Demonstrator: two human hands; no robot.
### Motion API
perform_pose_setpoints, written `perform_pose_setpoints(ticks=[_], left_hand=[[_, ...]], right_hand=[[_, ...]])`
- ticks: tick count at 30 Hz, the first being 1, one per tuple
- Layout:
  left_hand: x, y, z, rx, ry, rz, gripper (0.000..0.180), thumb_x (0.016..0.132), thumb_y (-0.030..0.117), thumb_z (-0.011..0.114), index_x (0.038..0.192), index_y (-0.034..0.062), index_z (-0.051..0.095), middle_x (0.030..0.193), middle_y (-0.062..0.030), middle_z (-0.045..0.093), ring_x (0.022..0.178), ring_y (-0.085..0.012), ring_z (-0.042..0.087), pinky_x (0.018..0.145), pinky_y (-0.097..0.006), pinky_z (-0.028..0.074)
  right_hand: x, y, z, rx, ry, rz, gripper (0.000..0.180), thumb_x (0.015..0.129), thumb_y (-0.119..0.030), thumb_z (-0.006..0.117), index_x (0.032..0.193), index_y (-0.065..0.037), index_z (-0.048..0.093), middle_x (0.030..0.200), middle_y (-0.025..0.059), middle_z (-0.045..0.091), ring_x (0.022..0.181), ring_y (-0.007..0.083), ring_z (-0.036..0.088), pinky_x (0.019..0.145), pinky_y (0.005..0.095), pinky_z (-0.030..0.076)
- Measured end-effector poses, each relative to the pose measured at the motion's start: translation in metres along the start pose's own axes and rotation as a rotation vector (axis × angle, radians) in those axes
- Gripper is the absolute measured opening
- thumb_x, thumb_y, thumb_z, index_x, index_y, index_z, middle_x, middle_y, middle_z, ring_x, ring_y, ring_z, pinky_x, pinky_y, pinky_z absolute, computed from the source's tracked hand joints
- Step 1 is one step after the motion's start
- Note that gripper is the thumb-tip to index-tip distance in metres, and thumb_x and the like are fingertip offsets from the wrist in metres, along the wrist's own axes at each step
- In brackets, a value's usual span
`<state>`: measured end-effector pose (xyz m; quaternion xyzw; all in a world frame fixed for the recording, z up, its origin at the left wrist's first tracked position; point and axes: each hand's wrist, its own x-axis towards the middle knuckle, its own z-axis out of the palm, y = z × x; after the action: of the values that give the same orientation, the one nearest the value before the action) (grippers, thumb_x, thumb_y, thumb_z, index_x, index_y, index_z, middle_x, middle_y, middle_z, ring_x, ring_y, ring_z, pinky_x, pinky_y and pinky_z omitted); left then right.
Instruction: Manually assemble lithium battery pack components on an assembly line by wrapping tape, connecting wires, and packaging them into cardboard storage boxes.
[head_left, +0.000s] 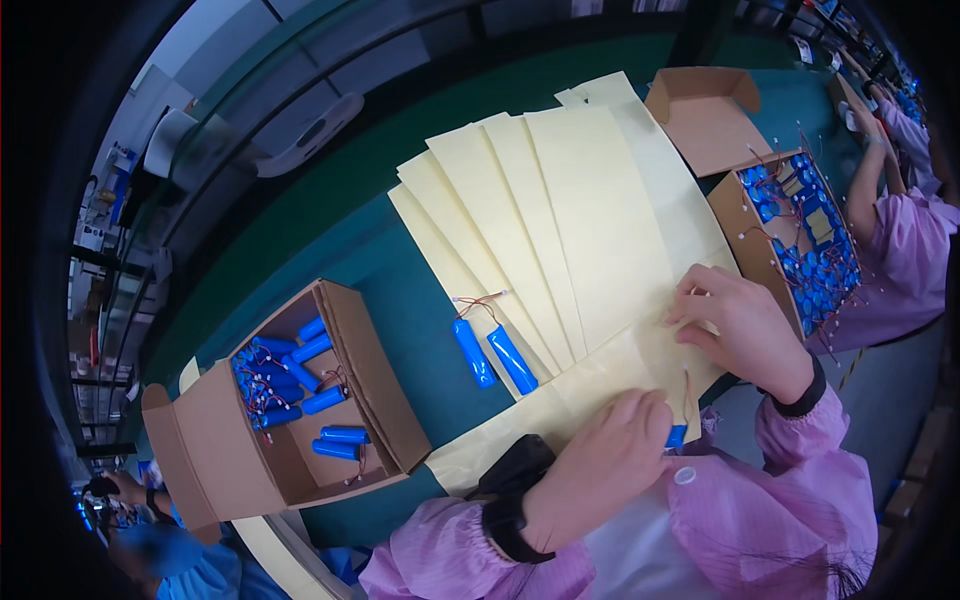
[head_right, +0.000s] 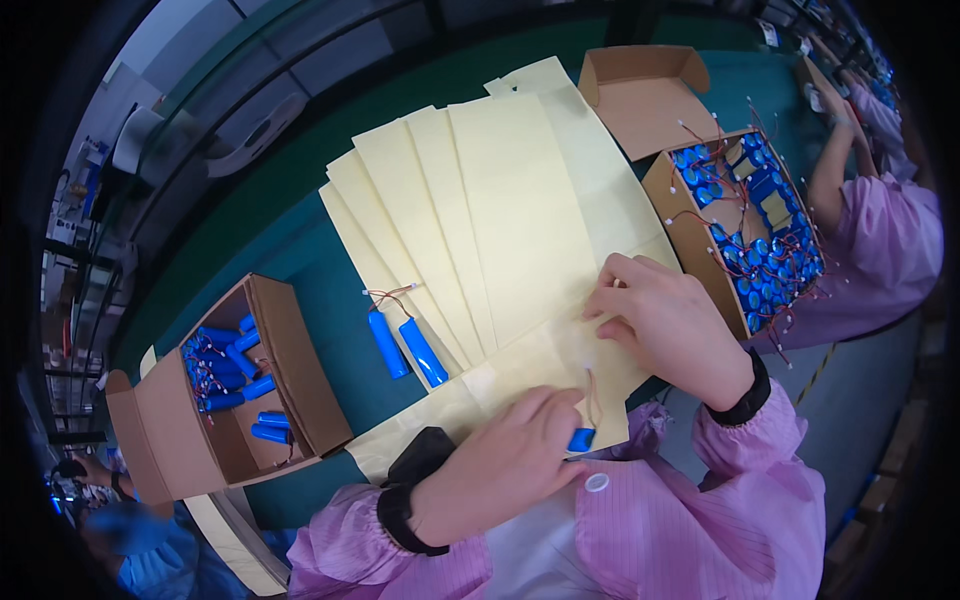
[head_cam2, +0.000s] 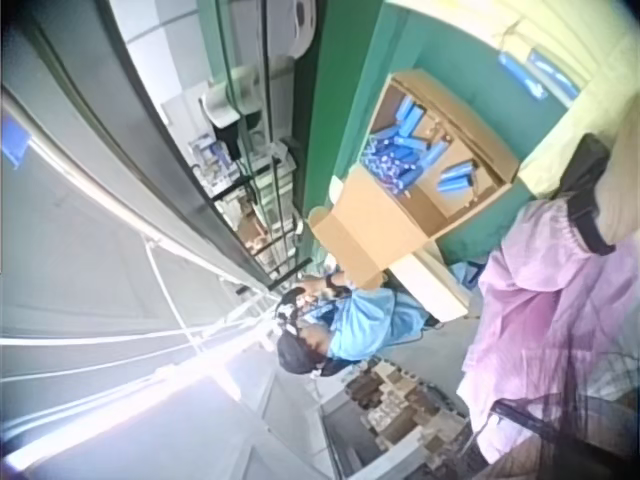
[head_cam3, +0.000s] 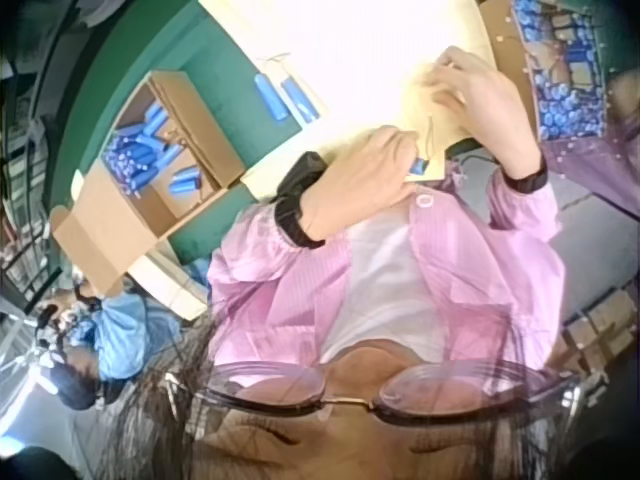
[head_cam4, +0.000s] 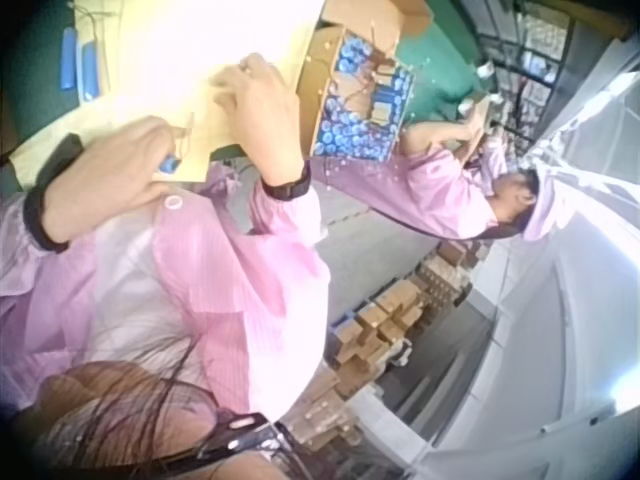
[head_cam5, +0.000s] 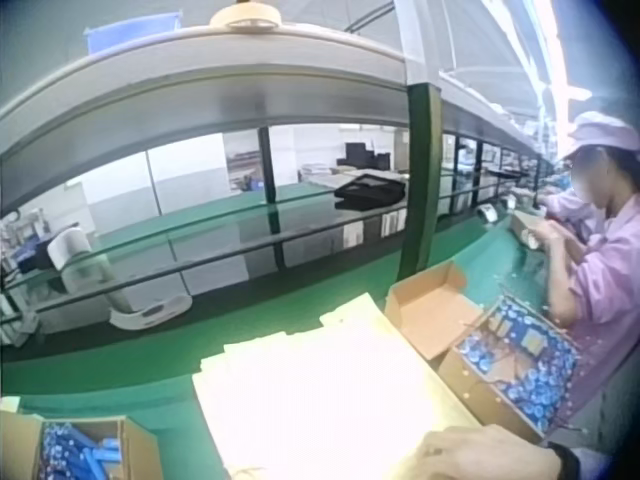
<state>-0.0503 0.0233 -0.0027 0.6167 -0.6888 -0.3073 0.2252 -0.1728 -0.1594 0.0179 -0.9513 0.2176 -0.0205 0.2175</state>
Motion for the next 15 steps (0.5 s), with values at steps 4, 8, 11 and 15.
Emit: perform_pose_setpoints(ticks=[4, 8, 11, 15], left_hand=[[0.018, -0.003, 0.014, 0.45, -0.017, 0.186, 0.034, 0.084, 0.016, 0.059, 0.109, -0.0053, 0.051, 0.145, -0.0197, 0.043, 0.132, -0.0344, 0.04, 0.108, -0.036, 0.038], [0.025, 0.006, 0.018, 0.484, 0.003, 0.15, 0.032, 0.085, 0.018, 0.054, 0.108, -0.0035, 0.052, 0.147, -0.0188, 0.043, 0.133, -0.0331, 0.041, 0.109, -0.035, 0.038], [0.029, 0.005, 0.012, 0.578, -0.076, 0.127, 0.033, 0.085, 0.018, 0.055, 0.11, -0.0024, 0.053, 0.148, -0.0175, 0.043, 0.133, -0.0313, 0.041, 0.108, -0.034, 0.038], [0.028, -0.002, 0.013, 0.564, -0.093, 0.15, 0.036, 0.084, 0.018, 0.056, 0.114, -0.001, 0.054, 0.149, -0.0152, 0.043, 0.129, -0.0285, 0.044, 0.107, -0.033, 0.038]], right_hand=[[0.005, 0.007, 0.007, 0.016, 0.021, -0.009, 0.013, 0.075, -0.009, 0.073, 0.084, -0.005, 0.065, 0.087, 0.0069, 0.056, 0.087, 0.0266, 0.06, 0.072, 0.0393, 0.049], [0.006, 0.01, 0.011, 0.019, 0.002, -0.011, 0.009, 0.079, -0.008, 0.068, 0.085, -0.006, 0.061, 0.084, 0.0084, 0.052, 0.082, 0.028, 0.058, 0.07, 0.0391, 0.047], [0.006, 0.015, 0.015, 0.004, -0.021, -0.051, 0.008, 0.08, -0.005, 0.066, 0.087, -0.007, 0.06, 0.084, 0.0092, 0.051, 0.081, 0.0276, 0.057, 0.068, 0.0378, 0.047], [-0.004, 0.02, 0.016, 0.206, 0.017, 0.008, 0.009, 0.081, -0.003, 0.064, 0.087, -0.007, 0.059, 0.085, 0.0109, 0.05, 0.078, 0.0275, 0.057, 0.068, 0.0349, 0.046]])
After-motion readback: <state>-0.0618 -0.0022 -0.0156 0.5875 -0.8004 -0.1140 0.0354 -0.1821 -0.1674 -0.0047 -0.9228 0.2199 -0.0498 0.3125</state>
